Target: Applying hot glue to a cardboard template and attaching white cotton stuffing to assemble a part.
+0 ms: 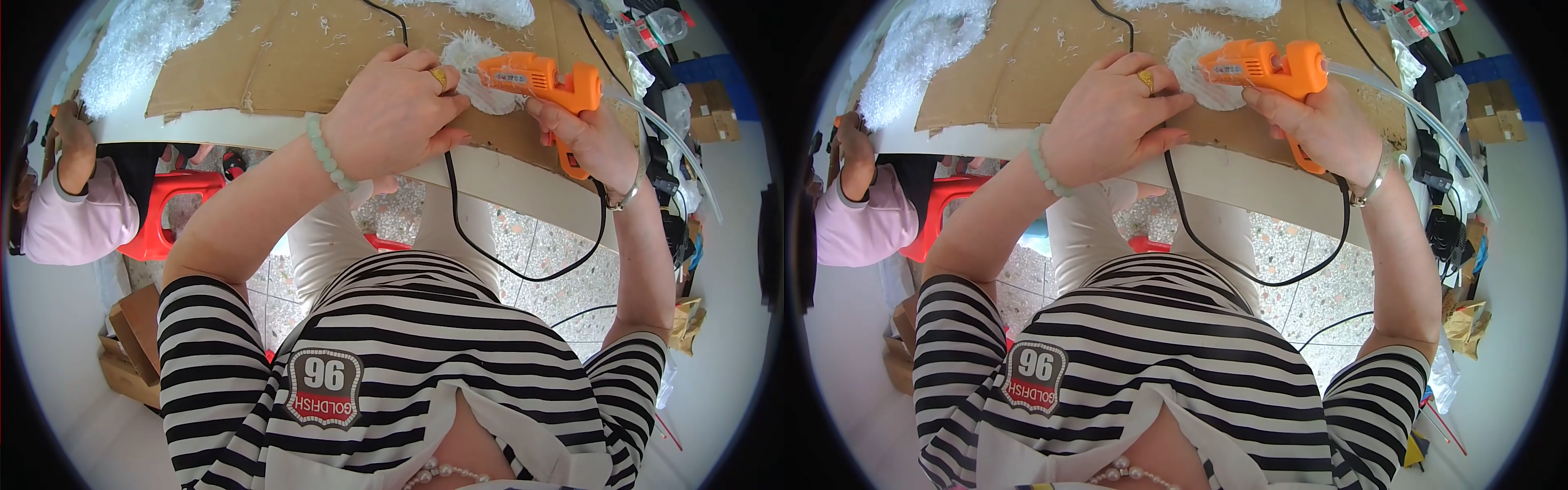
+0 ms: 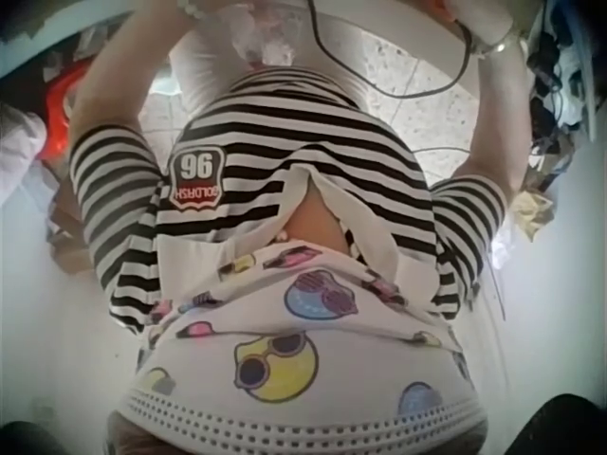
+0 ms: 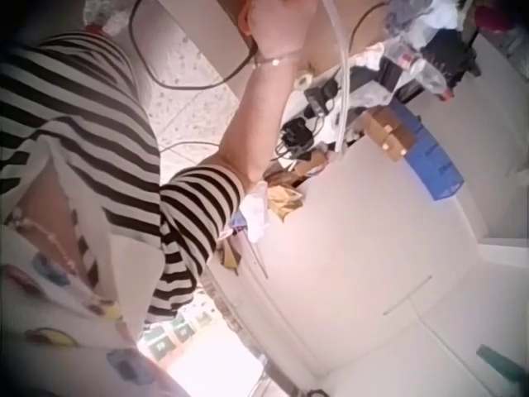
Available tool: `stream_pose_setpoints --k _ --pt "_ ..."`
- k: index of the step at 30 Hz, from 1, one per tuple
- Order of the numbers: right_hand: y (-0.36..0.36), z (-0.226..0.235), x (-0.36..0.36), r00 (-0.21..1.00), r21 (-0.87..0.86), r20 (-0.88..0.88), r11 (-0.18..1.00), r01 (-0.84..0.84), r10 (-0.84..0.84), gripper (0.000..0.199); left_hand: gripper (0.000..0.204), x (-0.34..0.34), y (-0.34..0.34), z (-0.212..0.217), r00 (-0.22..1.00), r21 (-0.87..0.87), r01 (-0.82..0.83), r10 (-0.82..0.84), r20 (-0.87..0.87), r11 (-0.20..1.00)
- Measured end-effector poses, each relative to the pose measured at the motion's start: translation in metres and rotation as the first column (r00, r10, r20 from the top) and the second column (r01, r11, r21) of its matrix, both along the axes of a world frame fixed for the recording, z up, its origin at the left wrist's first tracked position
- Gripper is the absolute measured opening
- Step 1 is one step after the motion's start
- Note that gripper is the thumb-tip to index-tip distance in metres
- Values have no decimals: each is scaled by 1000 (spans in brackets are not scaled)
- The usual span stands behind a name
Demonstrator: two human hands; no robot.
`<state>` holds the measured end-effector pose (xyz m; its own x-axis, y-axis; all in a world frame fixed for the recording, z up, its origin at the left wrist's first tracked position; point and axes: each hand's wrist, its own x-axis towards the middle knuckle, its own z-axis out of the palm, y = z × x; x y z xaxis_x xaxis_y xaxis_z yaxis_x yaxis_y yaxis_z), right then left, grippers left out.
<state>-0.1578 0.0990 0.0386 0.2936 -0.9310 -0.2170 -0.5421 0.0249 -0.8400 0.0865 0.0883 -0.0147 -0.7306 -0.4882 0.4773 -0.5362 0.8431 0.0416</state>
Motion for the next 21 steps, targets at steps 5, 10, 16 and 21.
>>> stream_pose_setpoints --k 5,10,16,21 --pt "3 0 -1 1000 7 -19 1000 -6 7 21 28 2 -1 0 1000 3 8 -8 -27 1000" --pt "5 -1 -5 1000 16 -9 1000 -21 21 22 17 10 -13 1 973 155 60 -23 -230 986" --pt "11 -3 -14 990 43 140 999 -7 1 25 10 15 -37 0 955 30 -153 156 -251 988" --pt "13 -13 -17 975 33 222 999 14 -21 26 11 8 -60 2 993 -72 -89 83 -83 993"
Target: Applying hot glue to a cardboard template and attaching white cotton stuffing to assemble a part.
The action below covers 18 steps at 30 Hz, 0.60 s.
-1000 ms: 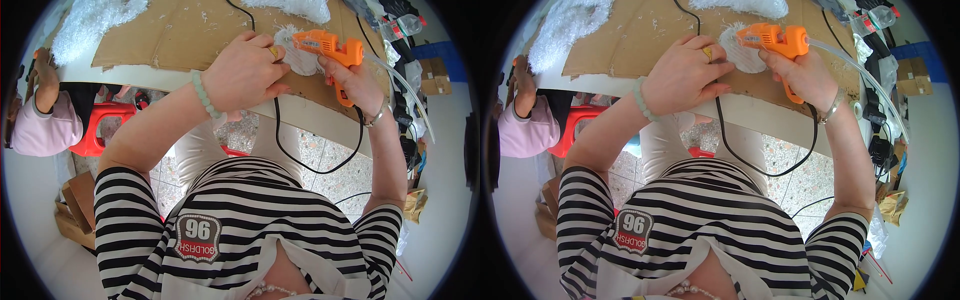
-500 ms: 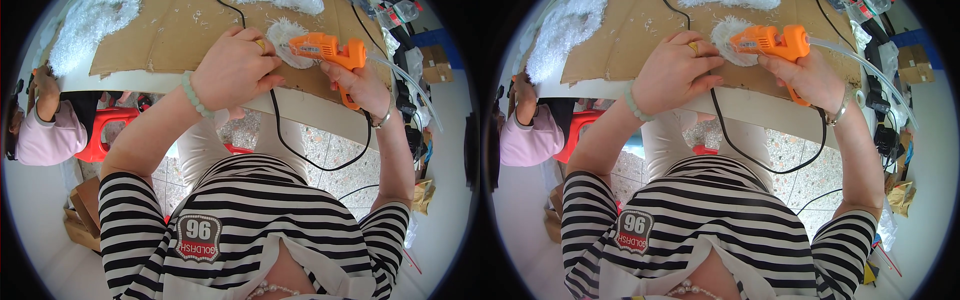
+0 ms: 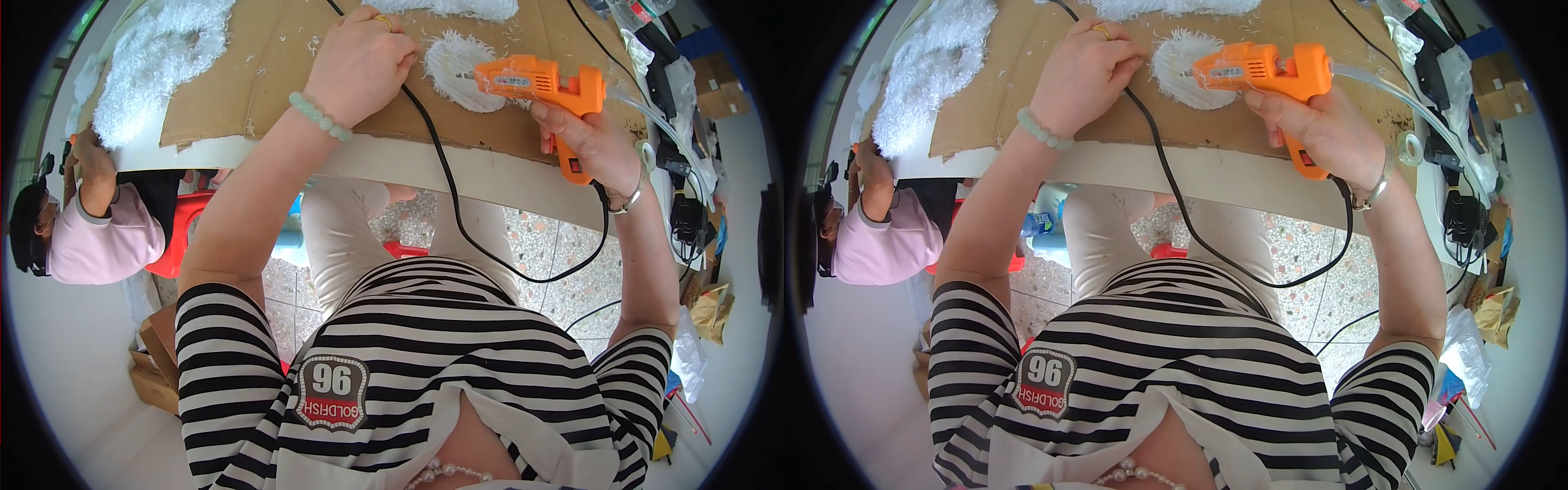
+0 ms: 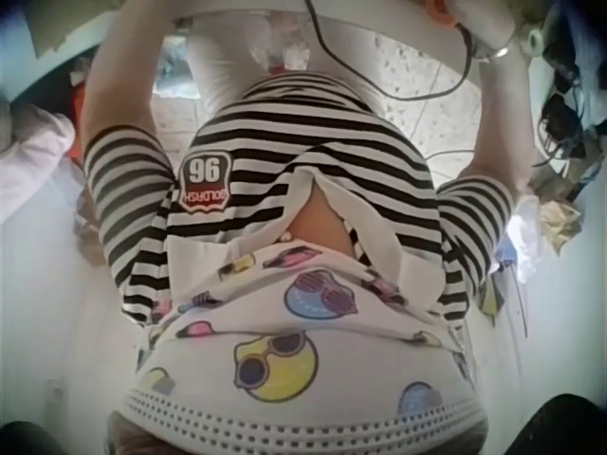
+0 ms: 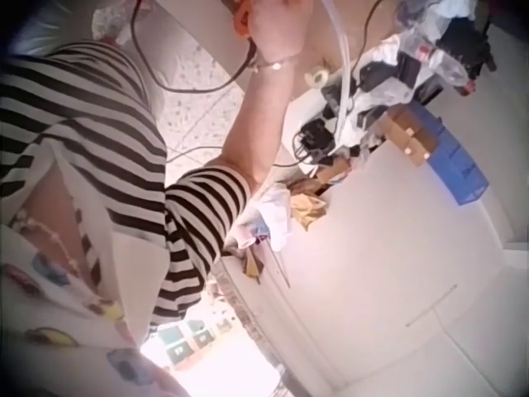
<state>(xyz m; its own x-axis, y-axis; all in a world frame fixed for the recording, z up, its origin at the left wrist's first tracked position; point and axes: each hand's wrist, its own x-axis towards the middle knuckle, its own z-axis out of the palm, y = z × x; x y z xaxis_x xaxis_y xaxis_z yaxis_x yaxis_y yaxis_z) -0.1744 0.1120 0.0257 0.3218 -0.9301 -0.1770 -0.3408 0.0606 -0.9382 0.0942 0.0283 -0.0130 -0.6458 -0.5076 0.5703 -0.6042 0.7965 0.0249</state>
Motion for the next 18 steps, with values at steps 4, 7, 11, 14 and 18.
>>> stream_pose_setpoints --k 4,7,11,14,18 --pt "0 -6 0 997 5 74 1000 10 -10 25 9 -14 -12 6 999 59 -25 22 43 998" --pt "0 -9 -2 994 12 96 999 42 -43 25 7 -22 -20 12 883 -140 364 -389 -262 921" --pt "-3 -11 -6 995 22 100 1000 9 -11 26 7 -29 -21 14 953 102 266 -246 -175 959" --pt "-3 -11 -8 995 25 103 1000 2 -4 26 8 -34 -20 15 962 70 260 -252 -103 963" --pt "-2 -10 -9 994 28 108 1000 -4 1 24 7 -32 -21 19 964 280 225 -172 -202 933"
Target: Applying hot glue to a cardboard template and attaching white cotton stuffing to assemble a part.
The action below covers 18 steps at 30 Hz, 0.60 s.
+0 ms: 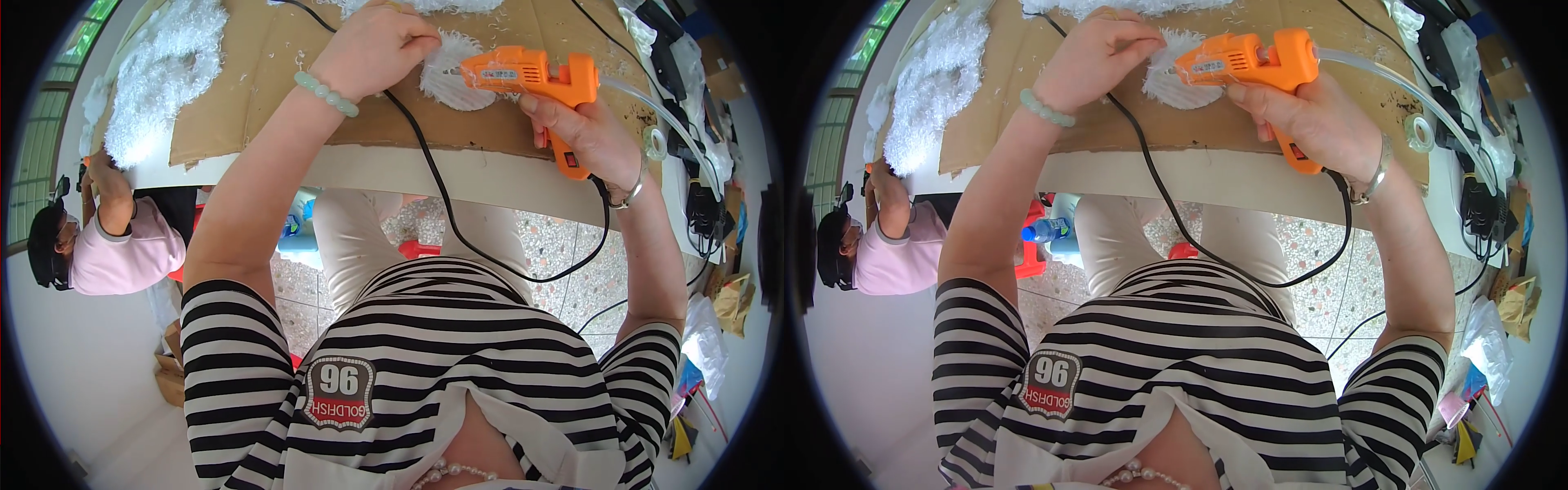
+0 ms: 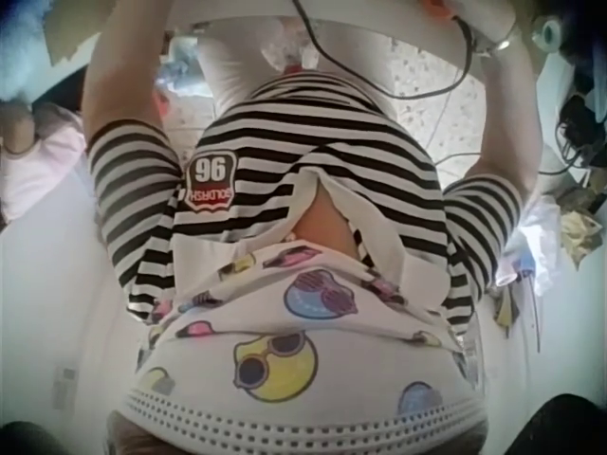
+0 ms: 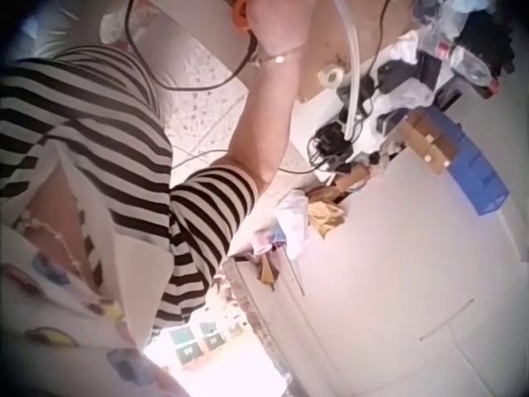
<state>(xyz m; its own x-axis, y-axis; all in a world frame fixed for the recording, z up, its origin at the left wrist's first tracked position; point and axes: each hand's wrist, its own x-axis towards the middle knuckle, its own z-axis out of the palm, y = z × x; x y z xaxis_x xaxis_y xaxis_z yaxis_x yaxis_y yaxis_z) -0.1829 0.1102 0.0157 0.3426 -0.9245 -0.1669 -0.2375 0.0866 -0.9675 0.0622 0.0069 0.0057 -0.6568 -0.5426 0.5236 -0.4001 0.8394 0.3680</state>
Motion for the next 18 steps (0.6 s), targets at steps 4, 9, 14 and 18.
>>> stream_pose_setpoints --k 4,9,14,18 --pt "-2 -1 3 1000 -9 13 1000 -2 2 24 6 16 7 3 984 189 -177 174 35 966" --pt "-5 -2 9 996 -35 -92 999 9 -12 24 11 19 21 -6 987 -23 -55 58 149 998" --pt "-7 -2 11 987 -11 -158 1000 -13 12 24 10 12 24 -10 988 6 -103 102 118 995" --pt "-5 -3 10 971 -1 -238 1000 2 -3 27 10 8 22 -11 987 11 -110 108 122 994"
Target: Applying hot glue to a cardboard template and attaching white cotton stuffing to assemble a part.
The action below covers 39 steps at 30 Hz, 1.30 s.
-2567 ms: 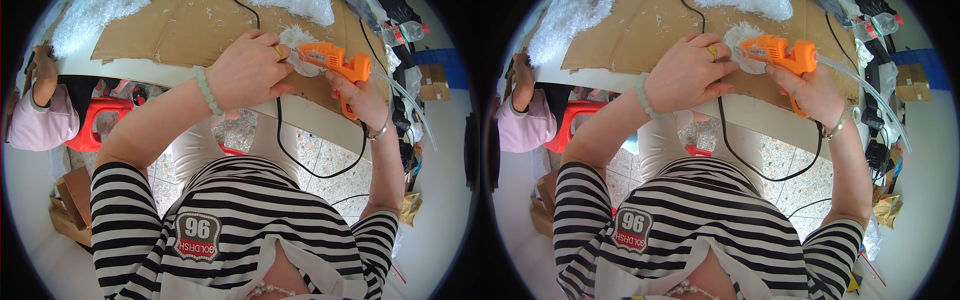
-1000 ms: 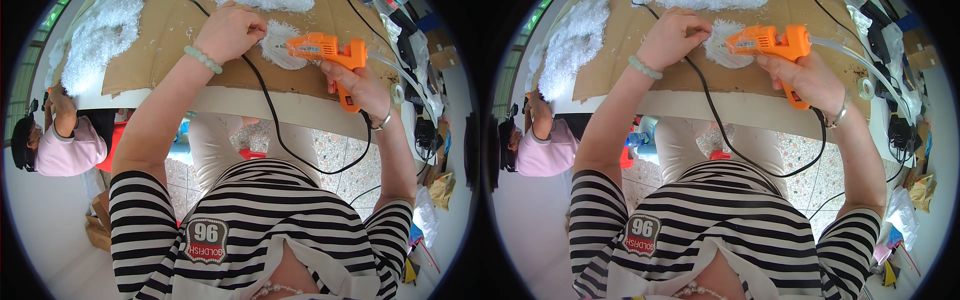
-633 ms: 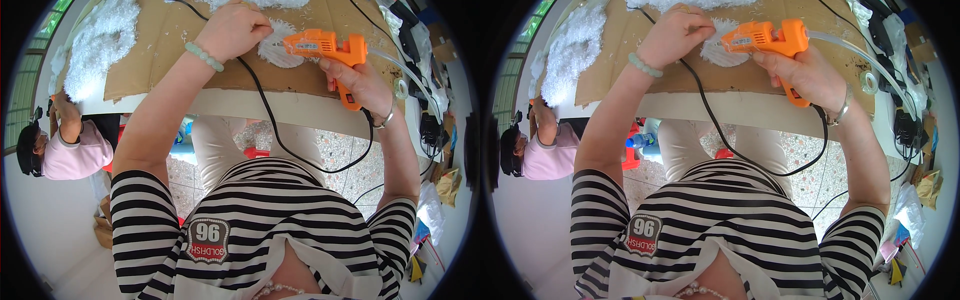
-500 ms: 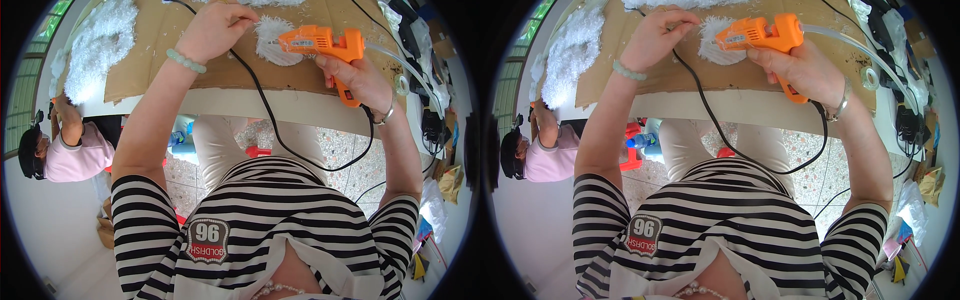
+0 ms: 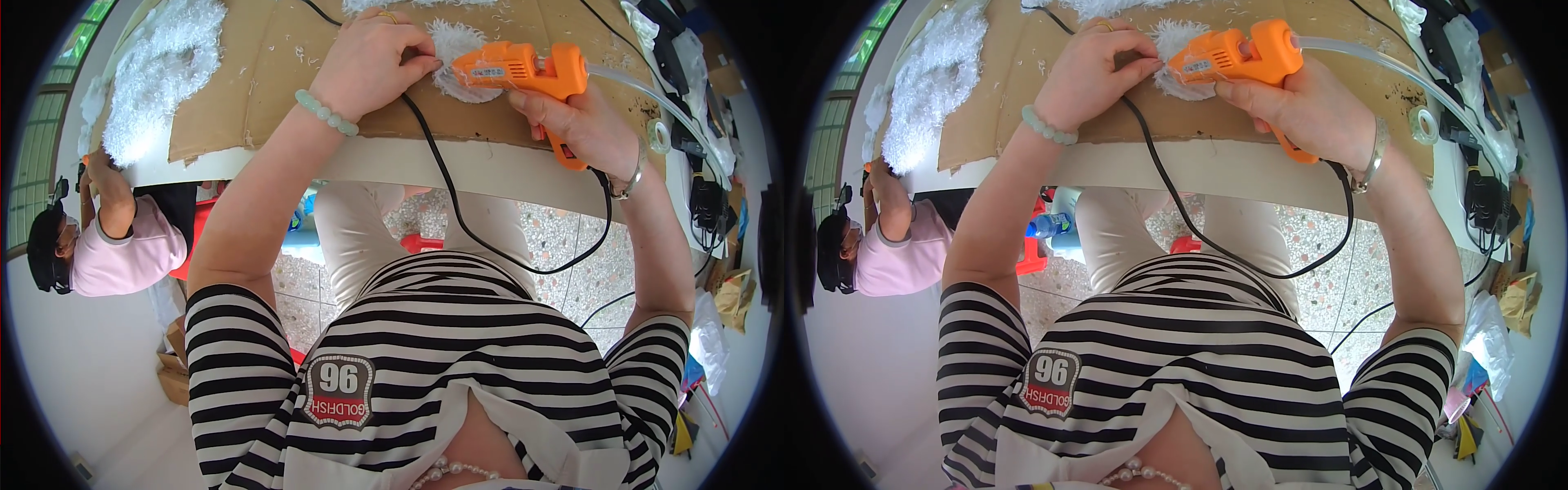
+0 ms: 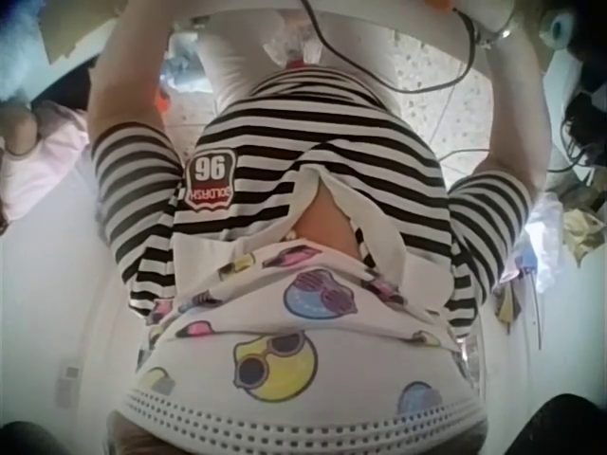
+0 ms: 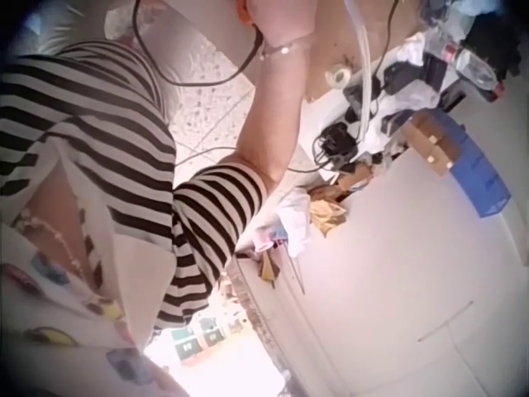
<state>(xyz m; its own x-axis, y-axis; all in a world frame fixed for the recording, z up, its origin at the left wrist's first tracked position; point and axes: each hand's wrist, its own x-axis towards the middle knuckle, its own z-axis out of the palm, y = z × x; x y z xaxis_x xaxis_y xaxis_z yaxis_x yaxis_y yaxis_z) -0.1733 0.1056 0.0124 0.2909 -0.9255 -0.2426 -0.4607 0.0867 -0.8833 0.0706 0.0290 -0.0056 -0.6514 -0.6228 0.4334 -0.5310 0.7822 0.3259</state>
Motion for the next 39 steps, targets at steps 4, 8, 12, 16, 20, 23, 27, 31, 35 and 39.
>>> stream_pose_setpoints --k 4,8,12,16,20,23,27,31,35,39 --pt "4 1 -6 1000 -2 12 1000 -16 16 29 10 -4 0 2 999 -23 -10 11 34 1000" --pt "6 3 -10 1000 2 -9 1000 1 -1 28 9 -8 3 11 997 -55 -2 6 71 998" --pt "11 3 -10 999 -72 -32 997 26 -28 28 4 -10 4 14 998 -1 -14 14 61 1000" --pt "12 5 -10 1000 -88 -19 996 6 -7 29 4 -14 -6 3 995 -98 100 -102 -19 990" --pt "13 10 -13 999 -39 -52 999 13 -15 27 7 -15 -13 2 926 -472 255 -354 -134 844" --pt "15 13 -14 996 -1 -84 1000 19 -19 26 9 -11 -3 11 964 -281 224 -255 -79 933" --pt "16 15 -18 994 33 -108 999 4 0 27 12 -11 7 21 994 -49 90 -87 65 995" --pt "19 20 -24 983 21 -183 1000 -4 7 27 12 -13 -2 17 936 -437 267 -338 -93 859" --pt "24 22 -30 997 25 -62 999 38 -36 26 12 -13 -12 14 921 -52 324 -328 -212 945" --pt "22 19 -30 1000 5 -21 1000 1 -1 24 15 -9 0 18 928 324 64 63 -367 944"
